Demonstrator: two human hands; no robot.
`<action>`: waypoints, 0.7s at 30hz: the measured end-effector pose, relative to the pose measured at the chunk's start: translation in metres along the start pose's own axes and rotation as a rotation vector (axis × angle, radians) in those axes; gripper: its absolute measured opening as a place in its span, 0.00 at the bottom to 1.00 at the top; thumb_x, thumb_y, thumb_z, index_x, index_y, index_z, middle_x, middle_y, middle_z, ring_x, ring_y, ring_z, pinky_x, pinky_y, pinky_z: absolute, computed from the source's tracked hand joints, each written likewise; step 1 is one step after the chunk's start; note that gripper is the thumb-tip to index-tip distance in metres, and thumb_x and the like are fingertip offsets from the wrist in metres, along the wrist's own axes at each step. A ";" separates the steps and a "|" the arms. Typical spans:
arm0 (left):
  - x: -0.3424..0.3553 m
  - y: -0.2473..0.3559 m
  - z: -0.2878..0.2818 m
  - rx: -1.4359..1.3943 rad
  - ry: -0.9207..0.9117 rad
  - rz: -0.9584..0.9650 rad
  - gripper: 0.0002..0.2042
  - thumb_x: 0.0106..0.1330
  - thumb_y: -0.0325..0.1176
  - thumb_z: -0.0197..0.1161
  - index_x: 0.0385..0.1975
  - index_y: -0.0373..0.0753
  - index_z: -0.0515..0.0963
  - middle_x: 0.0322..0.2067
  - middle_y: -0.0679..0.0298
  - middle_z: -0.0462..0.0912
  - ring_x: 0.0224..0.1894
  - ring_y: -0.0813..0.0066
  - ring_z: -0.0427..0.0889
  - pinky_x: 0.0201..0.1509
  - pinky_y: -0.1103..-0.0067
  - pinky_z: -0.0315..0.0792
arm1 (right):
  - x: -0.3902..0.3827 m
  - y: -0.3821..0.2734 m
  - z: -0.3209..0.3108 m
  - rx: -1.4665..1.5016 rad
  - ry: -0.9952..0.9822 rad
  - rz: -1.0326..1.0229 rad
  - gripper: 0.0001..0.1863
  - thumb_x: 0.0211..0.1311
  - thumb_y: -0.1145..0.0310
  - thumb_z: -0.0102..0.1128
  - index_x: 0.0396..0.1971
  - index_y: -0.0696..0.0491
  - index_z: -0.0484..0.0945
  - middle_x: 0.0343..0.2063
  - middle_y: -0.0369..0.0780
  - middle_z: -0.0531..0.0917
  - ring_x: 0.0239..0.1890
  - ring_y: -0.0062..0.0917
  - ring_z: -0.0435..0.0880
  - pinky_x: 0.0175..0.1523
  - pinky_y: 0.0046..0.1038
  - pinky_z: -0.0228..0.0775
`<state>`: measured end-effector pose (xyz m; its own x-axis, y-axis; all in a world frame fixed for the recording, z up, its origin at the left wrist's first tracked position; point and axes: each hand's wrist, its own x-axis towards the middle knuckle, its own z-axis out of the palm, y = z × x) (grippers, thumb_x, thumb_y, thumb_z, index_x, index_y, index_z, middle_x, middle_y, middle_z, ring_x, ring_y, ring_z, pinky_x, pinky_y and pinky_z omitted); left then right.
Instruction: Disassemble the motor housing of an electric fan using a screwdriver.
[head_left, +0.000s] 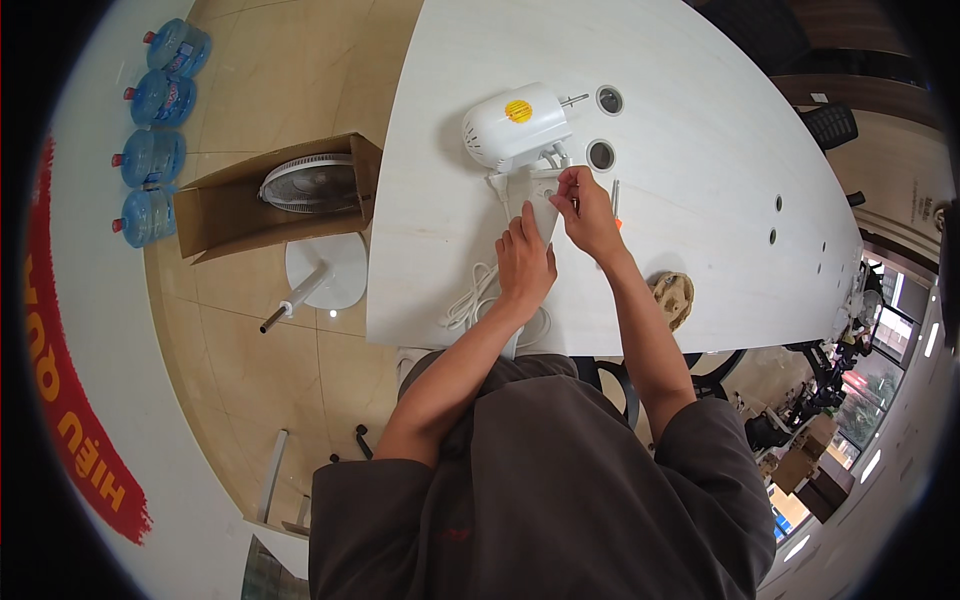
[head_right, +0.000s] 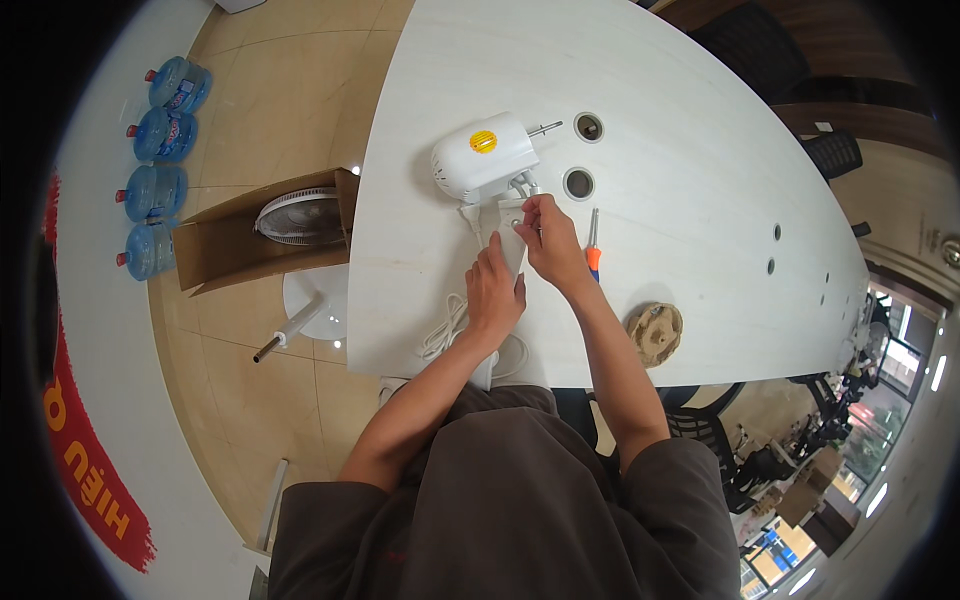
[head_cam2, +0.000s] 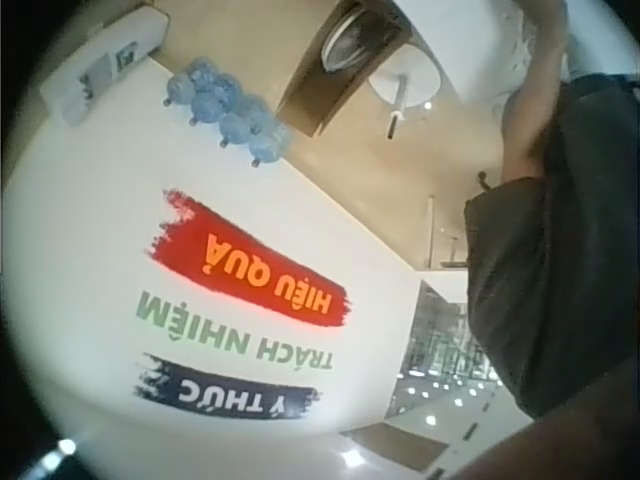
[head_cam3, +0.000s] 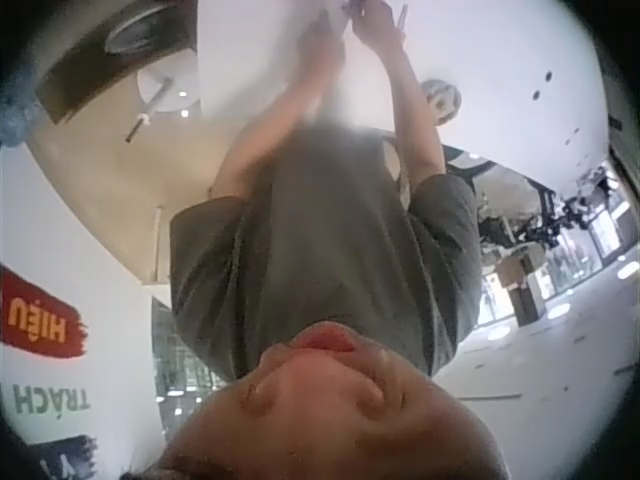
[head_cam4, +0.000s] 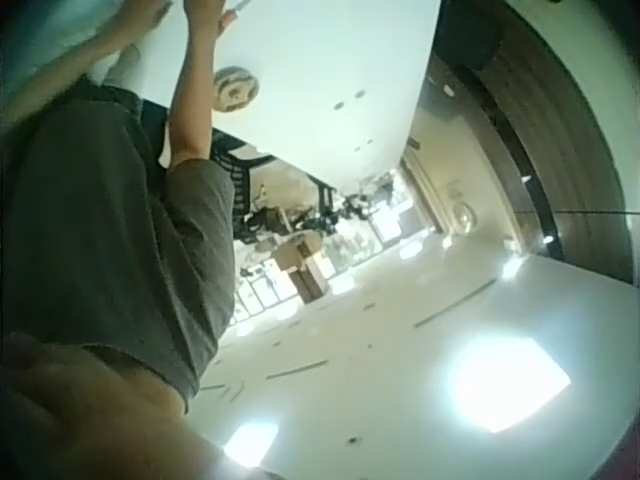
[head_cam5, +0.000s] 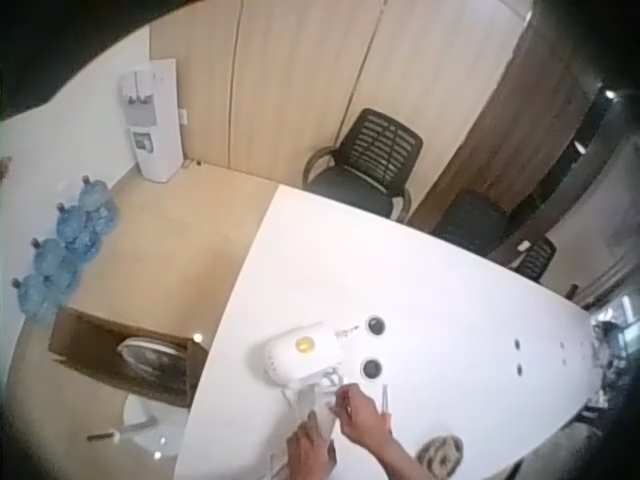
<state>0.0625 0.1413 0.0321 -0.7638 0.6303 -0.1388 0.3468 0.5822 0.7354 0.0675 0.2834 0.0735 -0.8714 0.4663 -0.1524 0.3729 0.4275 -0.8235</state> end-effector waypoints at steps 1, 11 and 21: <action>0.000 0.000 0.000 0.003 0.006 0.007 0.39 0.55 0.26 0.67 0.66 0.27 0.52 0.50 0.43 0.70 0.46 0.49 0.75 0.51 0.61 0.67 | 0.001 0.003 0.002 -0.037 0.035 -0.014 0.13 0.58 0.81 0.62 0.40 0.59 0.69 0.27 0.40 0.78 0.24 0.21 0.76 0.30 0.24 0.68; -0.001 -0.001 0.000 0.006 -0.014 -0.003 0.40 0.54 0.26 0.68 0.66 0.27 0.53 0.50 0.44 0.70 0.46 0.49 0.75 0.51 0.61 0.67 | 0.012 -0.004 0.003 -0.209 0.024 -0.098 0.08 0.48 0.78 0.72 0.27 0.59 0.81 0.25 0.38 0.80 0.22 0.24 0.76 0.29 0.25 0.68; -0.002 -0.002 0.000 0.012 -0.014 -0.002 0.41 0.54 0.27 0.69 0.66 0.27 0.53 0.50 0.44 0.70 0.46 0.50 0.75 0.51 0.63 0.67 | 0.012 0.009 0.004 -0.294 0.012 -0.250 0.05 0.49 0.77 0.71 0.28 0.57 0.84 0.26 0.39 0.79 0.23 0.26 0.77 0.29 0.27 0.69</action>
<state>0.0635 0.1391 0.0309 -0.7569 0.6362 -0.1495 0.3518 0.5894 0.7272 0.0591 0.2896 0.0621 -0.9438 0.3278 0.0415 0.2262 0.7325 -0.6421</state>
